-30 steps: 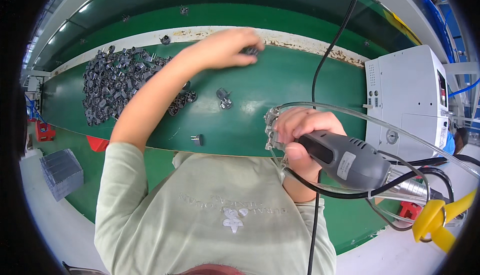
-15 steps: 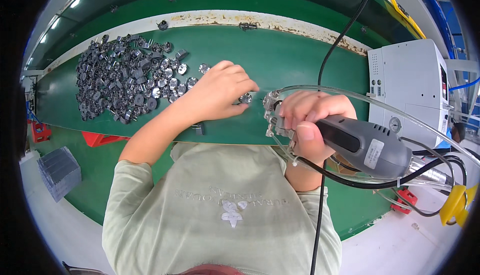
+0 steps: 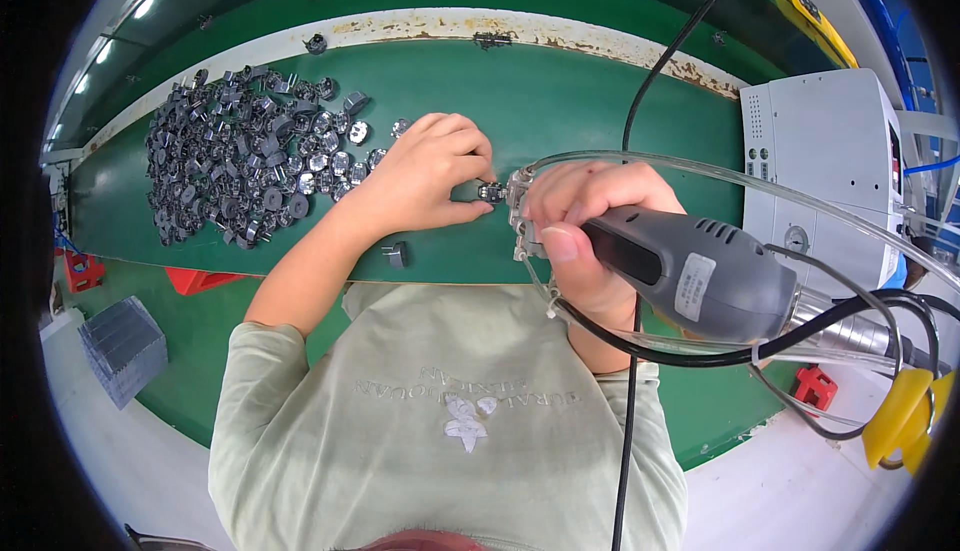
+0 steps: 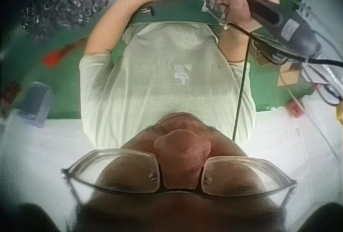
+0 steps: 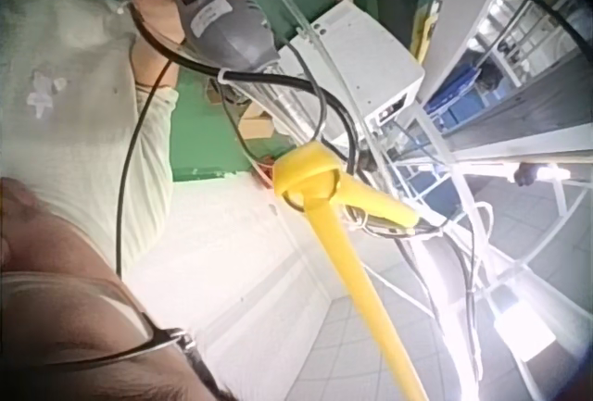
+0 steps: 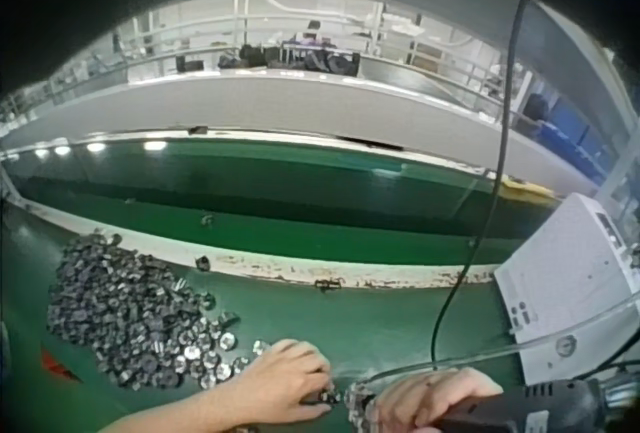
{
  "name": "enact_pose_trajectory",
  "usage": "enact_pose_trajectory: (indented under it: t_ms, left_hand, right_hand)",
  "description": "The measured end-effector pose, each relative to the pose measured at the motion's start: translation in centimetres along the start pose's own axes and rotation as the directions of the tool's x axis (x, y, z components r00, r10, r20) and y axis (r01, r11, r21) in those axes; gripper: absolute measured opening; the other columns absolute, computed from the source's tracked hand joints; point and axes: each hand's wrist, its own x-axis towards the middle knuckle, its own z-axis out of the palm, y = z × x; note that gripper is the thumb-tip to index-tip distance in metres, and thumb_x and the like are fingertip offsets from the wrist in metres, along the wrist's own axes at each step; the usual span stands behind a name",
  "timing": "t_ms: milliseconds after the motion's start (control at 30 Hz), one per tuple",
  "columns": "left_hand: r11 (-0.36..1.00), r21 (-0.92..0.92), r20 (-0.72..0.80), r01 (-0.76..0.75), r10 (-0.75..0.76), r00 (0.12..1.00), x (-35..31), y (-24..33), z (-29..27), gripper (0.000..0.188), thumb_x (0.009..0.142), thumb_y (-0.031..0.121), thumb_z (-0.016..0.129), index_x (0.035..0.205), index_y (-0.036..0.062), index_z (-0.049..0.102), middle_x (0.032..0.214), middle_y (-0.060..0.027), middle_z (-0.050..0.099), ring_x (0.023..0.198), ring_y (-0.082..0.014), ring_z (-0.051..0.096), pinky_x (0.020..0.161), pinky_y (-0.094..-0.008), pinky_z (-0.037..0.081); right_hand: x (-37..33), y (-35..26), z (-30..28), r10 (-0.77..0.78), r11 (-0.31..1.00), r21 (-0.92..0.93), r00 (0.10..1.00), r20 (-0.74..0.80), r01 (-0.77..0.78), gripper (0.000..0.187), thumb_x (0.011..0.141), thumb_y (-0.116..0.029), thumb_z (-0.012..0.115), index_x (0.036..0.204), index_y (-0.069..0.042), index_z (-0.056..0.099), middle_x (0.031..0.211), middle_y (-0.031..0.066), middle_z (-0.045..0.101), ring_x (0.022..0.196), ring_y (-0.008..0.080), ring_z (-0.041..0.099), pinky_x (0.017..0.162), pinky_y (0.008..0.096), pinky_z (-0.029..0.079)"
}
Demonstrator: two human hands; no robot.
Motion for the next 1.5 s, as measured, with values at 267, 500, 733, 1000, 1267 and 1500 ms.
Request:
enact_pose_trajectory:
  t_ms: [267,500,733,1000,1267,1500]
  left_hand:
    - [1.0,-0.004,-0.01,0.008,-0.008,1.0,0.0,-0.2,0.1,0.026,0.072,0.026,0.087,0.089,0.0106,0.074,0.101,-0.0008,0.064,0.108,-0.0243,0.06,0.098,-0.0418,0.045]
    - [1.0,-0.019,0.001,0.019,-0.019,1.0,-0.2,-0.2,0.1,0.027,0.072,0.026,0.087,0.09,0.0103,0.074,0.101,-0.0006,0.064,0.109,-0.024,0.06,0.099,-0.0421,0.045]
    - [0.999,-0.03,0.012,0.022,-0.021,1.0,-0.2,-0.2,0.2,0.027,0.072,0.025,0.087,0.09,0.009,0.074,0.101,-0.001,0.064,0.109,-0.0242,0.06,0.1,-0.0424,0.045]
    - [0.998,-0.057,0.012,-0.009,0.009,1.0,-0.1,-0.6,0.5,0.026,0.072,0.024,0.086,0.09,0.0079,0.074,0.101,-0.0014,0.066,0.109,-0.0244,0.061,0.101,-0.0419,0.045]
    - [0.997,-0.075,-0.025,0.005,-0.007,1.0,-0.5,-0.6,0.3,0.026,0.072,0.021,0.083,0.092,0.0079,0.076,0.103,-0.0012,0.067,0.109,-0.0249,0.061,0.1,-0.0417,0.047]
    - [0.999,-0.046,-0.013,-0.018,0.017,1.0,-0.6,-0.5,0.4,0.024,0.073,0.021,0.082,0.093,0.0079,0.077,0.104,-0.0013,0.067,0.109,-0.0243,0.061,0.097,-0.0414,0.048]
  right_hand:
    - [0.3,0.0,0.1,0.003,1.0,-0.006,1.0,0.025,-0.002,0.025,0.094,-0.021,0.07,0.097,-0.006,0.05,0.069,0.0071,0.056,0.058,0.0195,0.055,0.062,0.0415,0.054]
    - [0.2,0.0,0.3,-0.006,0.999,-0.034,1.0,0.029,0.007,0.028,0.095,-0.024,0.072,0.097,-0.007,0.05,0.069,0.0065,0.056,0.058,0.0193,0.056,0.063,0.0413,0.054]
    - [0.5,0.0,0.6,-0.009,0.997,-0.071,0.999,0.052,0.012,0.027,0.096,-0.022,0.071,0.092,-0.007,0.05,0.067,0.0067,0.056,0.056,0.0192,0.056,0.06,0.0406,0.054]
    - [1.5,0.4,1.0,0.059,0.969,-0.248,0.982,0.182,-0.012,0.027,0.08,0.009,0.073,0.091,-0.005,0.053,0.069,0.0082,0.064,0.061,0.0166,0.061,0.058,0.0288,0.05]
    - [1.1,-2.6,0.7,-0.056,0.998,0.023,0.997,0.044,0.055,0.03,0.092,-0.022,0.076,0.092,-0.006,0.05,0.068,0.0067,0.057,0.056,0.0196,0.056,0.058,0.0396,0.053]
    - [0.1,-1.1,0.9,0.002,0.999,0.043,0.997,0.072,-0.005,0.026,0.095,-0.025,0.069,0.097,-0.007,0.05,0.07,0.0068,0.056,0.057,0.0199,0.056,0.061,0.0417,0.053]
